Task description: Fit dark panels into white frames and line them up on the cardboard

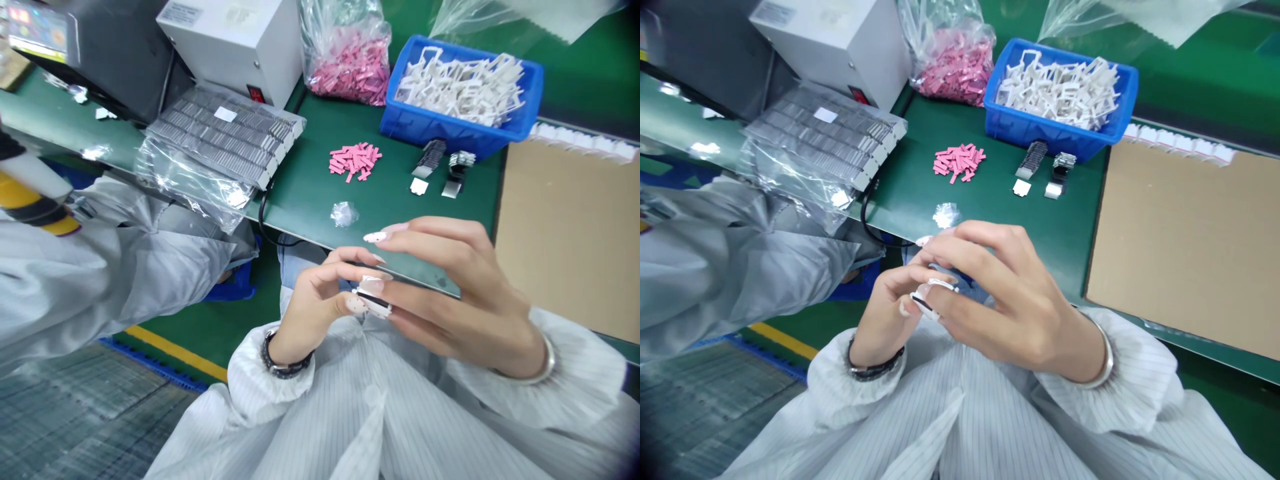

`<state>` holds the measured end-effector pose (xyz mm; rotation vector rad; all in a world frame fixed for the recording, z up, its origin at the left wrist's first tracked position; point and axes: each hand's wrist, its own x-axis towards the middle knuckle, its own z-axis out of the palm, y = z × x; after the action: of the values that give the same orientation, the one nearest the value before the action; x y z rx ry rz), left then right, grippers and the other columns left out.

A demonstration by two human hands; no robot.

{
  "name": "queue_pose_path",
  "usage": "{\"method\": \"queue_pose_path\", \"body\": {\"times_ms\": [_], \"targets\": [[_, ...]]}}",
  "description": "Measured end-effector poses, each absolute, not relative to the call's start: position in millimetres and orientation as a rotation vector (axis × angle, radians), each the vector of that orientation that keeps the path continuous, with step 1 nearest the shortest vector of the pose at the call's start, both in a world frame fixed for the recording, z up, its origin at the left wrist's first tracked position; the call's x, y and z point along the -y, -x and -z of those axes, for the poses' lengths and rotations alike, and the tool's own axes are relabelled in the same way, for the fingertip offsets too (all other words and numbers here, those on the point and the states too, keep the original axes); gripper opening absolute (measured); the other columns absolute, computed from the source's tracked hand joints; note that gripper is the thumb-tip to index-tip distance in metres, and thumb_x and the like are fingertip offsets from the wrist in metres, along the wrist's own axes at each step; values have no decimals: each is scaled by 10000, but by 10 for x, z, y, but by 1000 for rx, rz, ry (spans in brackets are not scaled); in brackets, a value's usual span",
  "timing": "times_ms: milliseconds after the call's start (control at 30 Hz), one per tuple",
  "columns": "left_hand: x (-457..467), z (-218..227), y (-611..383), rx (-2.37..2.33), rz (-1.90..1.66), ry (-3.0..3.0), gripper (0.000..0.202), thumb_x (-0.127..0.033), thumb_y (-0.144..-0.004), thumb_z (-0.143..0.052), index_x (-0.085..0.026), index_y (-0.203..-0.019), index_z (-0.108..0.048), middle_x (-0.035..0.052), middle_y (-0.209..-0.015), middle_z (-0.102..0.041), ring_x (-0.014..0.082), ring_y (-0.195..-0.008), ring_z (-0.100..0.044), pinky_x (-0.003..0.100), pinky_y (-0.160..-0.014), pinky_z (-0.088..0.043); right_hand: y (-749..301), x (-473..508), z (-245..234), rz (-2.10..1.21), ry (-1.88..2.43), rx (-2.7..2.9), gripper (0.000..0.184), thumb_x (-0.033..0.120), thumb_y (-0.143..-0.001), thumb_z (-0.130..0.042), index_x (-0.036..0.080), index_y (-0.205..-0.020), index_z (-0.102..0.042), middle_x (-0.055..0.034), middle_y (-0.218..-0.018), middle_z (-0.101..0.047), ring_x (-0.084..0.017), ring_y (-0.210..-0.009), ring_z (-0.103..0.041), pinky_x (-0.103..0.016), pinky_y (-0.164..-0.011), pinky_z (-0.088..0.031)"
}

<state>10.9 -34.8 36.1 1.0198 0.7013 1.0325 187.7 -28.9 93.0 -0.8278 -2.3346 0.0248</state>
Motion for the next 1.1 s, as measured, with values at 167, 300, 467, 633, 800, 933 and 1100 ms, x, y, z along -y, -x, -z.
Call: {"method": "queue_pose_path", "body": {"times_ms": [167,300,467,633,800,933,1100], "targets": [[366,-389,-145,-674,-954,-856,289,-492,-709,-733,-245,-857,-763,83,-1063,-648,227,-1027,-621,344,-846,-536,-1865,300,-949,-28,825,2340,82,106,-831,-603,185,-841,-621,-117,-1112,-627,-263,-1048,-588,-411,-805,-545],[359,-382,-160,-667,-951,-833,319,-518,-704,-728,-238,-855,-758,88,-1074,-655,231,-1008,-636,327,-772,-552,-1872,312,-930,-127,902,2326,108,126,-868,-570,226,-884,-607,-80,-1137,-641,-235,-1078,-593,-403,-839,-536],[331,-352,-146,-630,-1021,-904,312,-523,-698,-729,-269,-876,-759,74,-1067,-663,235,-1014,-644,341,-787,-559,-1906,299,-901,-219,930,2234,173,224,-868,-614,210,-1036,-575,-118,-1160,-604,-280,-1106,-565,-470,-907,-497],[320,-362,-146,-599,-1003,-946,292,-521,-722,-708,-277,-875,-756,73,-1067,-665,243,-1055,-633,348,-791,-562,-1903,299,-899,-272,879,2235,157,185,-869,-607,193,-1025,-597,-118,-1164,-585,-267,-1118,-549,-457,-919,-485],[319,-402,-167,-607,-993,-929,339,-544,-725,-697,-237,-865,-735,90,-1056,-689,259,-1058,-641,386,-858,-552,-1868,316,-875,-293,887,2223,119,153,-886,-566,222,-937,-649,-85,-1158,-605,-254,-1110,-564,-428,-898,-514],[349,-431,-211,-566,-919,-759,415,-545,-709,-714,-225,-972,-701,90,-997,-711,257,-963,-679,384,-829,-558,-1847,329,-841,-164,935,2160,126,130,-842,-637,244,-892,-657,-58,-1096,-639,-242,-1077,-571,-404,-829,-549],[420,-410,-286,-507,-894,-680,375,-544,-721,-705,-244,-945,-679,56,-928,-685,231,-957,-661,333,-761,-541,-1837,357,-785,-48,923,2165,147,116,-822,-656,229,-914,-663,-73,-1108,-655,-245,-1082,-572,-388,-815,-550]]}}
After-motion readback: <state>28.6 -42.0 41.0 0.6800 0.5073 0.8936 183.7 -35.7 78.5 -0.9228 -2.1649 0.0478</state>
